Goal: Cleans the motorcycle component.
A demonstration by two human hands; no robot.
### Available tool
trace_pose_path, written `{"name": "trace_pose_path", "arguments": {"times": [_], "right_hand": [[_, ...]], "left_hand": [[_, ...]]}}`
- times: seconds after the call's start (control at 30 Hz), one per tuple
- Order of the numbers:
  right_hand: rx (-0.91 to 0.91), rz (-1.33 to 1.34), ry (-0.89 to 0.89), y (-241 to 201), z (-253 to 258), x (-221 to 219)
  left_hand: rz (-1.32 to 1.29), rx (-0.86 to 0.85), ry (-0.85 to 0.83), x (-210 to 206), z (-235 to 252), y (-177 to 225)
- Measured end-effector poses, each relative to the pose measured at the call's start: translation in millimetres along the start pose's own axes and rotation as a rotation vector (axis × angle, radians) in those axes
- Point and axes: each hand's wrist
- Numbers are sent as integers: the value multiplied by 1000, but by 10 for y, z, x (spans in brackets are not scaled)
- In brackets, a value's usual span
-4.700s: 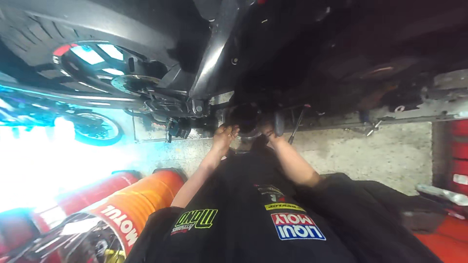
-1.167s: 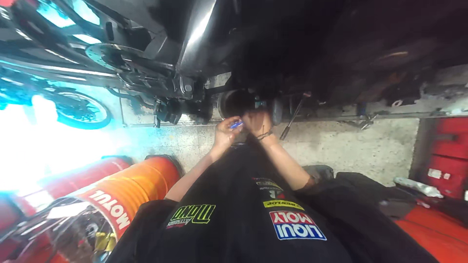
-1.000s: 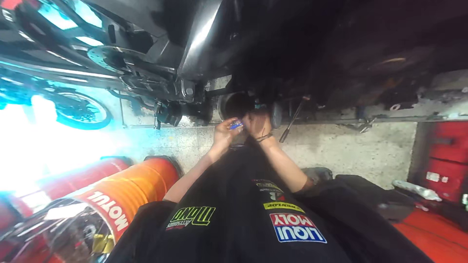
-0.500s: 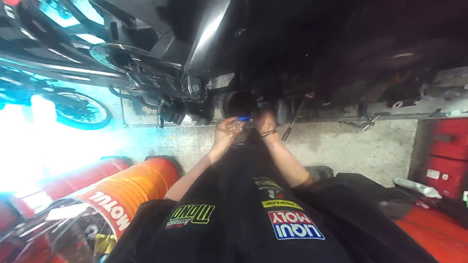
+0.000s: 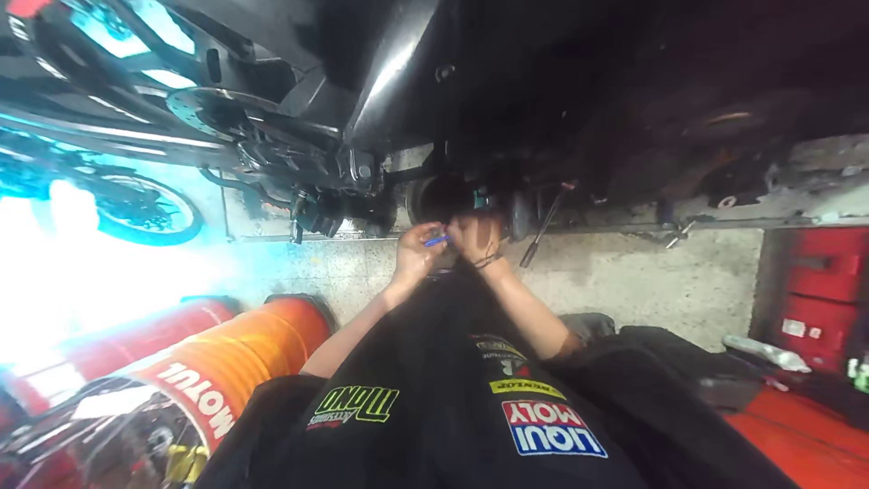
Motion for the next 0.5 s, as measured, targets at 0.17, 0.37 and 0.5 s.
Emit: {"name": "trace_pose_path", "arguments": {"times": [0.17,0.37,0.5], "right_hand": [[18,-8,27,68,0,54],[-110,57,-64,165,-52,37],[-144,44,-107,180,-186,-26]], "left_hand": [[-15,-64,-24,12,0,-20],[-54,-78,-53,-19,-35,-66],[-71,-48,-76,-43,-163,-120]]}}
Point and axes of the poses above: each hand's wrist, its own z-axis towards the middle knuckle, its own x-axis out of the back of the hand, y = z × x, and after that the axes turned 11 degrees about x, right-handed
